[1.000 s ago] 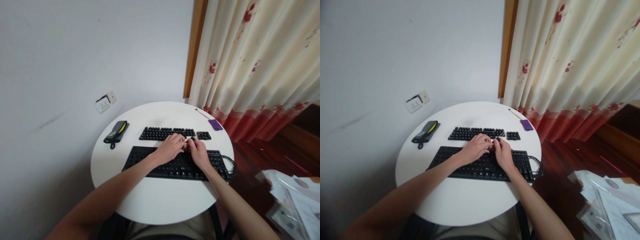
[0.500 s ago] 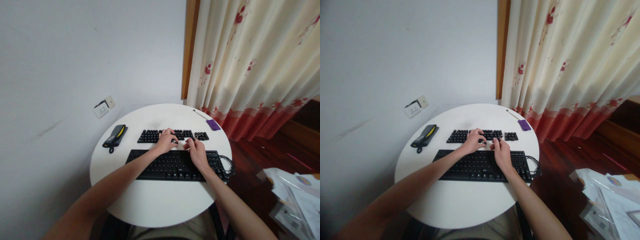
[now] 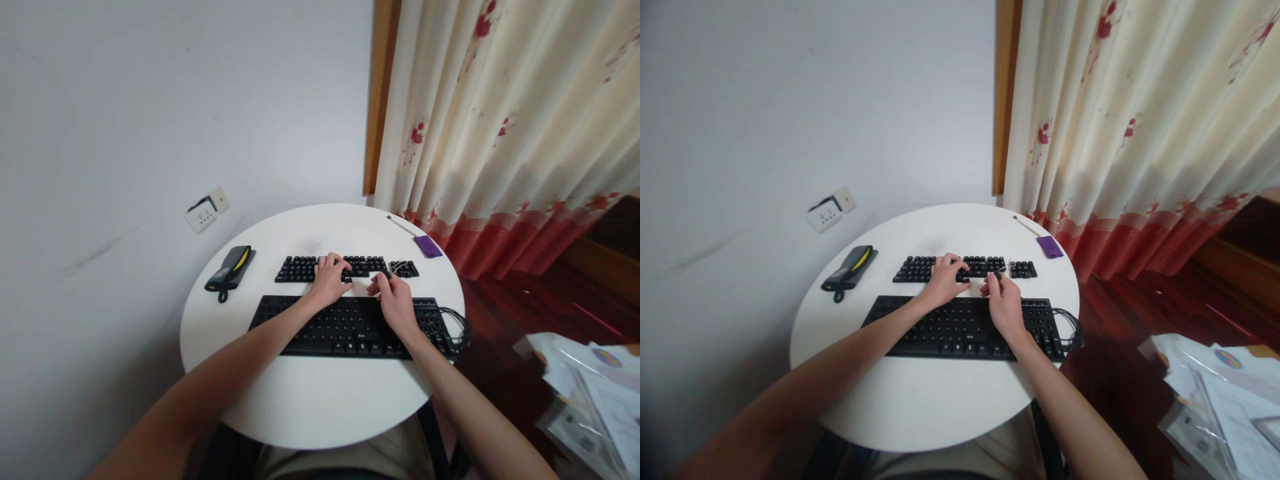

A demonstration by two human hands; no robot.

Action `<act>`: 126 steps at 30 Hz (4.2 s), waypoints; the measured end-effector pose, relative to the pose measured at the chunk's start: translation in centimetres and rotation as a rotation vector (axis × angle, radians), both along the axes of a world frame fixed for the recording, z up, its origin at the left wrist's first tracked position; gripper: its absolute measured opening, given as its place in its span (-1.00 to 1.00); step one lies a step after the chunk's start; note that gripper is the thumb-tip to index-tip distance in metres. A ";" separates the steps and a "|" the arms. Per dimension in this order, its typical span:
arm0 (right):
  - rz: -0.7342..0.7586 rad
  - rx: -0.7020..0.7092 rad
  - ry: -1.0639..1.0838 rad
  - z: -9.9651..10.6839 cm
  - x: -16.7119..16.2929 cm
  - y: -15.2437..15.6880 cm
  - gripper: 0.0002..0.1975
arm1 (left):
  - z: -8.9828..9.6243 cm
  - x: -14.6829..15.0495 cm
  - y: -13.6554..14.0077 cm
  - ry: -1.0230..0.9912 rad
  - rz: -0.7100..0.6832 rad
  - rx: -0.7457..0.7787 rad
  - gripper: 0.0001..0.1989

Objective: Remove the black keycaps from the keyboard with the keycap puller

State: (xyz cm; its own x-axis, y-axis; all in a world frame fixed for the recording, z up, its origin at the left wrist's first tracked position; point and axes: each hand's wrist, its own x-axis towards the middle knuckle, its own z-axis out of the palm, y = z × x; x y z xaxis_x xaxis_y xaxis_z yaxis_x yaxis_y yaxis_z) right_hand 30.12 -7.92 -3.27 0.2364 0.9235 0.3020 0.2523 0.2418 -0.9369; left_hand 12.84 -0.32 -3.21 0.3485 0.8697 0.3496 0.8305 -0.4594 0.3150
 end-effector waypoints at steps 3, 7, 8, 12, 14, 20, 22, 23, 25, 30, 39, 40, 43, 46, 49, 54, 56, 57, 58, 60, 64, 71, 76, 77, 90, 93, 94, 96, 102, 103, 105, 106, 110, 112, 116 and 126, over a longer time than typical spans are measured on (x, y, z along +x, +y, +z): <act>0.001 0.000 0.000 0.0 0.0 0.0 -0.57 | -0.2 -0.1 0.2 -0.002 0.011 0.006 -0.63; 0.004 0.003 -0.008 0.0 0.0 -0.1 -0.57 | -0.4 -0.2 0.3 0.000 0.018 0.012 -0.61; 0.004 0.004 -0.009 0.0 0.0 -0.1 -0.57 | -0.4 -0.2 0.4 -0.001 0.019 0.015 -0.62; 0.003 0.008 -0.007 0.0 0.1 0.0 -0.57 | -0.4 -0.2 0.3 -0.003 0.019 0.025 -0.62; 0.000 0.009 -0.006 -0.1 0.1 0.1 -0.57 | -0.5 -0.2 0.3 -0.004 0.013 0.030 -0.62; -0.003 0.009 0.010 -0.2 0.1 0.1 -0.57 | 0.1 -0.2 0.3 -0.031 -0.001 0.034 -0.61; -0.017 0.017 0.016 0.0 0.1 0.0 -0.58 | 1.1 -0.2 -0.1 -0.076 -0.056 0.034 -0.65; -0.033 0.026 0.015 0.1 0.1 -0.1 -0.58 | 1.7 -0.2 -0.5 -0.104 -0.114 0.026 -0.71; -0.081 0.059 0.011 0.3 0.2 -0.2 -0.59 | 3.0 -0.2 -1.8 -0.143 -0.298 -0.042 -0.87; -0.195 0.169 0.023 1.0 0.2 -0.4 -0.61 | 4.3 0.5 -6.2 -0.011 -0.740 -0.230 -0.90; -0.213 0.183 0.010 1.3 0.2 -0.6 -0.62 | 2.4 1.7 -7.5 0.147 -0.922 -0.092 -0.81; -0.212 0.181 0.010 1.2 0.2 -0.6 -0.62 | 2.3 1.7 -7.5 0.166 -0.915 -0.075 -0.80; -0.203 0.177 0.018 1.1 0.2 -0.6 -0.61 | 2.1 2.0 -7.8 0.221 -0.885 -0.049 -0.78; -0.194 0.167 0.034 1.0 0.2 -0.5 -0.60 | 2.2 2.3 -8.2 0.250 -0.857 -0.040 -0.80; -0.187 0.157 0.040 0.9 0.2 -0.4 -0.60 | 2.3 2.4 -8.4 0.255 -0.843 -0.029 -0.81; -0.187 0.154 0.039 0.9 0.3 -0.3 -0.59 | 2.1 2.4 -8.2 0.213 -0.856 -0.028 -0.85; -0.181 0.156 0.044 0.9 0.3 -0.3 -0.59 | 2.0 2.4 -8.1 0.179 -0.838 -0.071 -0.86; -0.178 0.156 0.047 0.8 0.3 -0.3 -0.59 | 2.0 2.4 -8.0 0.164 -0.825 -0.094 -0.86; -0.176 0.156 0.051 0.8 0.3 -0.3 -0.59 | 2.0 2.4 -8.0 0.154 -0.815 -0.113 -0.87; -0.173 0.156 0.051 0.8 0.3 -0.3 -0.59 | 2.2 2.2 -8.0 0.155 -0.809 -0.132 -0.90; -0.181 0.155 0.045 0.7 0.3 -0.2 -0.59 | 2.9 1.4 -8.0 0.168 -0.796 -0.180 -0.80; -0.168 0.162 0.059 0.8 0.3 -0.2 -0.60 | 4.2 -0.6 -7.0 0.166 -0.744 -0.222 -0.75; -0.172 0.165 0.059 0.8 0.3 -0.2 -0.60 | 4.6 -0.6 -7.1 0.160 -0.763 -0.257 -0.89; -0.172 0.163 0.058 0.8 0.4 -0.2 -0.60 | 4.6 -0.5 -7.1 0.146 -0.771 -0.270 -0.90; -0.278 0.244 0.111 1.6 0.4 -0.6 -0.61 | 4.6 -1.1 -2.3 -0.061 -0.410 -0.194 -0.84; -0.260 0.239 0.104 1.7 0.5 -0.6 -0.60 | 4.2 0.2 -1.0 0.041 -0.373 -0.078 -0.85; -0.255 0.235 0.101 1.8 0.5 -0.6 -0.59 | 4.0 0.6 -0.7 0.065 -0.374 -0.057 -0.85; -0.250 0.226 0.093 2.0 0.5 -0.7 -0.59 | 3.4 1.6 -0.2 0.100 -0.370 -0.036 -0.88; -0.246 0.221 0.119 2.1 0.6 -0.8 -0.61 | 1.8 2.8 0.3 0.162 -0.300 0.042 -0.87; -0.242 0.221 0.124 2.1 0.6 -0.8 -0.62 | 1.7 2.7 0.4 0.163 -0.291 0.050 -0.87; -0.235 0.218 0.128 2.1 0.6 -0.7 -0.62 | 1.6 2.6 0.5 0.150 -0.280 0.059 -0.85; -0.232 0.217 0.129 2.1 0.6 -0.7 -0.62 | 1.5 2.5 0.5 0.138 -0.277 0.057 -0.84; -0.227 0.217 0.132 2.0 0.6 -0.7 -0.62 | 1.2 2.2 0.5 0.086 -0.246 0.043 -0.86; -0.223 0.217 0.128 2.1 0.6 -0.7 -0.62 | 1.0 2.2 0.5 0.074 -0.223 0.051 -0.88; -0.230 0.228 0.124 2.0 0.6 -0.6 -0.62 | 0.5 2.2 0.6 0.058 -0.179 0.083 -0.88; -0.232 0.238 0.139 1.7 0.6 -0.5 -0.63 | 0.3 1.9 0.9 0.024 -0.175 0.097 -0.83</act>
